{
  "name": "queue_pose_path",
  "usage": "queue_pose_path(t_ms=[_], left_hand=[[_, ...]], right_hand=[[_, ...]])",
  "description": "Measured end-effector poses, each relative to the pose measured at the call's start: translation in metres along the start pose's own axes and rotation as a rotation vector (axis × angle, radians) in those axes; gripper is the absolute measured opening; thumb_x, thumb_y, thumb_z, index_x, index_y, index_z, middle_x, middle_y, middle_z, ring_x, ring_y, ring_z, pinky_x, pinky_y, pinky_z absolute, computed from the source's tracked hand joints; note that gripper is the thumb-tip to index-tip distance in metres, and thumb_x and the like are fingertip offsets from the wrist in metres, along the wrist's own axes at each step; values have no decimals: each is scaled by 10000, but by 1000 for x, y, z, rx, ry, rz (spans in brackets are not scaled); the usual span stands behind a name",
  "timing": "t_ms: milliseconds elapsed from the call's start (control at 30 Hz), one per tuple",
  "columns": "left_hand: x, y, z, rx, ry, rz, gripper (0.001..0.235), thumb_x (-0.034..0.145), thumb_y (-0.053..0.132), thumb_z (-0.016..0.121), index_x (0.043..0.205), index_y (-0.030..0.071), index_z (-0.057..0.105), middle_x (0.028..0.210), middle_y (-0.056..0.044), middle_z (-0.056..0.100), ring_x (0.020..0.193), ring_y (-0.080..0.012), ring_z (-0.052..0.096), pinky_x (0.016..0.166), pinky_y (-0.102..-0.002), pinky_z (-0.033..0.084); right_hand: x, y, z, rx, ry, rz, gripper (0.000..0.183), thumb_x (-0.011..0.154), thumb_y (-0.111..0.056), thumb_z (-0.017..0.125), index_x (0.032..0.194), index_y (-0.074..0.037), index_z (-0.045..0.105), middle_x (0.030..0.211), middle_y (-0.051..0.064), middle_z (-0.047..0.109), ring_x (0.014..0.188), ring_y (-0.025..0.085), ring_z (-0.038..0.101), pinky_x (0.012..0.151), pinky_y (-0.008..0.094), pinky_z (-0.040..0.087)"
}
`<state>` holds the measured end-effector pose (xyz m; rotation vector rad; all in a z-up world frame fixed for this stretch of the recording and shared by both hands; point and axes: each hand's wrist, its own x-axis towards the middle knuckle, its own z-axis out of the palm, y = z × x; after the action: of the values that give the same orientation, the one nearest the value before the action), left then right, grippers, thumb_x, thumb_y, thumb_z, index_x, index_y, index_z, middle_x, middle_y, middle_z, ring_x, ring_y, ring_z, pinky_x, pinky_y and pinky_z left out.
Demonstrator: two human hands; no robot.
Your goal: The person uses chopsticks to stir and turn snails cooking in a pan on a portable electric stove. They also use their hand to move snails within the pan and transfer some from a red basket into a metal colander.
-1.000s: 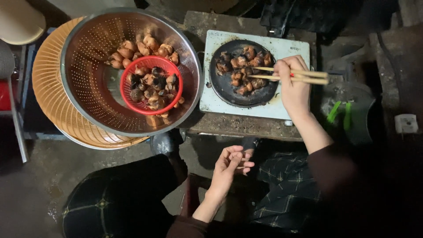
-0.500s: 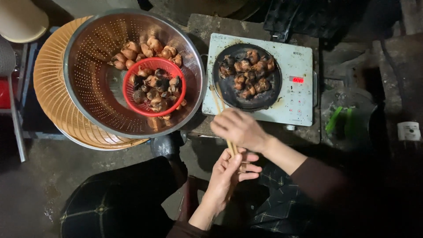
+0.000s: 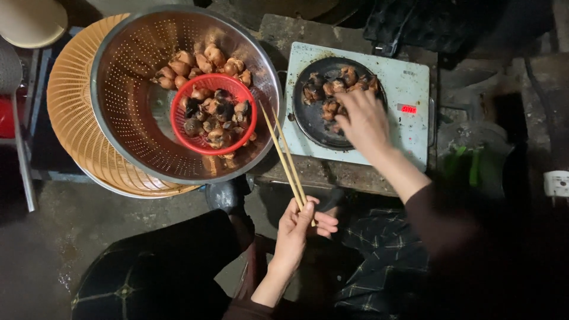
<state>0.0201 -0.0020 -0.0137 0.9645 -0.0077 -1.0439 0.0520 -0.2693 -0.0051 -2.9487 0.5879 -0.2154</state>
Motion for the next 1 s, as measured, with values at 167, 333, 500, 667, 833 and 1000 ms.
queue_pose_path(t_ms=[167, 333, 500, 667, 833, 1000], left_hand=[[1, -1, -3, -2, -2, 2, 260, 1015, 282, 507, 1113, 43, 538, 826, -249, 755, 703, -314, 750, 600, -336, 605], [-3, 7, 1, 41, 9, -41, 261, 1011, 300, 504, 1100, 59, 547, 827, -224, 765, 727, -298, 760, 640, -317, 600], [-2, 6, -2, 18, -10, -22, 240, 1020, 275, 502, 1105, 55, 546, 830, -230, 763, 736, -307, 761, 641, -318, 598], [-1, 2, -5, 32, -12, -17, 249, 1020, 287, 499, 1113, 61, 542, 832, -222, 763, 740, -298, 760, 643, -311, 602], [-1, 2, -3, 20, -8, -33, 239, 1021, 279, 501, 1108, 61, 547, 829, -229, 762, 747, -304, 759, 650, -313, 596], [0, -3, -6, 21, -11, -32, 240, 1019, 290, 502, 1111, 73, 545, 827, -221, 761, 754, -295, 757, 653, -309, 594]], right_hand=[[16, 22, 25, -12, 5, 57, 425, 882, -388, 751, 1199, -117, 674, 1196, 114, 621, 1159, 338, 511, 949, 488, 386], [22, 16, 28, -120, -89, 100, 480, 850, -507, 760, 1157, -143, 695, 1168, 93, 624, 1140, 308, 521, 923, 445, 374], [24, 21, 35, -113, 14, 52, 343, 839, -440, 816, 984, -142, 726, 1038, 79, 643, 1049, 301, 539, 866, 431, 368], [26, 22, 38, -116, -17, 71, 353, 833, -460, 810, 978, -148, 729, 1093, 89, 659, 1145, 309, 536, 903, 445, 366], [27, 6, 25, -41, -100, 148, 375, 846, -459, 788, 1040, -177, 637, 1184, 85, 655, 1133, 290, 557, 916, 443, 386], [28, 6, 29, -135, -105, 23, 485, 866, -403, 743, 1284, -186, 630, 1186, 98, 633, 1128, 319, 519, 906, 480, 358]])
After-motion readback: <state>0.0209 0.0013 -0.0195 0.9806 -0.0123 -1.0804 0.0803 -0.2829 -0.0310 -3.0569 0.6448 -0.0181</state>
